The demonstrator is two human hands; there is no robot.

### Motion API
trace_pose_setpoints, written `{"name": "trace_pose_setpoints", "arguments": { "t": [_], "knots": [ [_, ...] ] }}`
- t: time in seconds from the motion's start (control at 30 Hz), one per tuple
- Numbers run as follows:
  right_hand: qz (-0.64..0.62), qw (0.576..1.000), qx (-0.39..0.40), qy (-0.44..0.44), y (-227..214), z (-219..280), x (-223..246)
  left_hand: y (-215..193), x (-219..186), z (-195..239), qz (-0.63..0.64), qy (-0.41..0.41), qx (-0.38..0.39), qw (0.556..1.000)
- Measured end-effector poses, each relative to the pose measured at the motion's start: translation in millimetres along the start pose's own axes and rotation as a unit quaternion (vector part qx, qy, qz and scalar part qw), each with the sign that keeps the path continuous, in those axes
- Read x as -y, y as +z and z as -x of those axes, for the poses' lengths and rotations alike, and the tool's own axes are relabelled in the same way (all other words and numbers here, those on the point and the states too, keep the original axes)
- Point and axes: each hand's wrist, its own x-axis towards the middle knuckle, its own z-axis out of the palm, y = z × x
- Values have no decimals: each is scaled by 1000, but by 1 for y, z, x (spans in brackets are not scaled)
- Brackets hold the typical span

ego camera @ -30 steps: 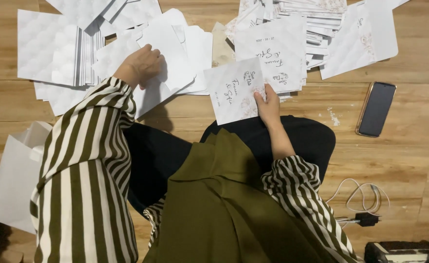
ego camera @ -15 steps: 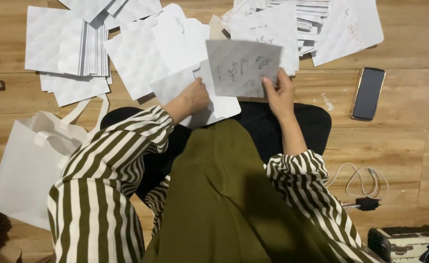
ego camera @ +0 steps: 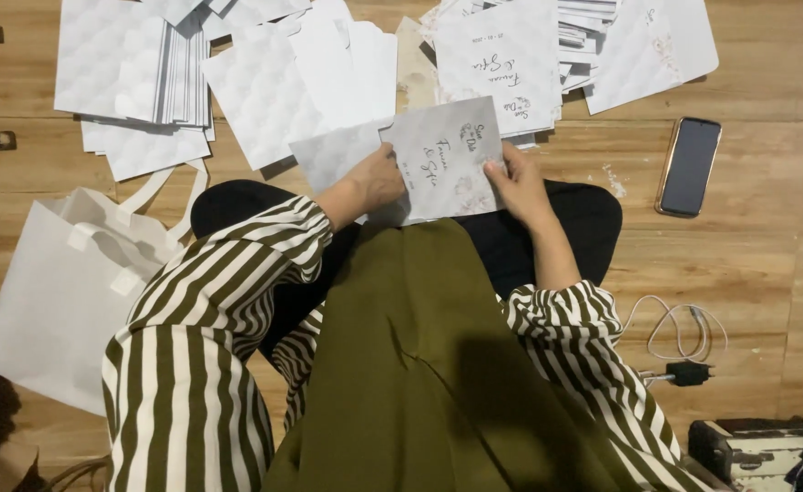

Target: A person sitting on the floor is manually inserting printed invitation cards into white envelopes.

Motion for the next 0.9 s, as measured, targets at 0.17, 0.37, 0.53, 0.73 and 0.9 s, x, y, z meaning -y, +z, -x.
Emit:
{"name": "trace_pose_setpoints", "arguments": {
  "t": [0.17, 0.37, 0.53, 0.73, 0.9],
  "knots": [
    [-30, 999, 39, 13, 24, 1, -11, -5, -3, 7, 14, 27, -45, 999],
    [167, 985, -4, 30, 17, -1, 15, -15, 3, 18, 34, 9, -105, 994],
    [135, 980, -146, 14, 21, -5, 18, -14, 10, 18, 40, -4, -150, 988],
    [151, 981, -124, -4, 42, 5, 24, -19, 15, 20, 20, -19, -159, 987],
    [288, 954, -80, 8, 34, 3, 44, -20, 4, 20, 32, -11, -142, 989]
  ]
}}
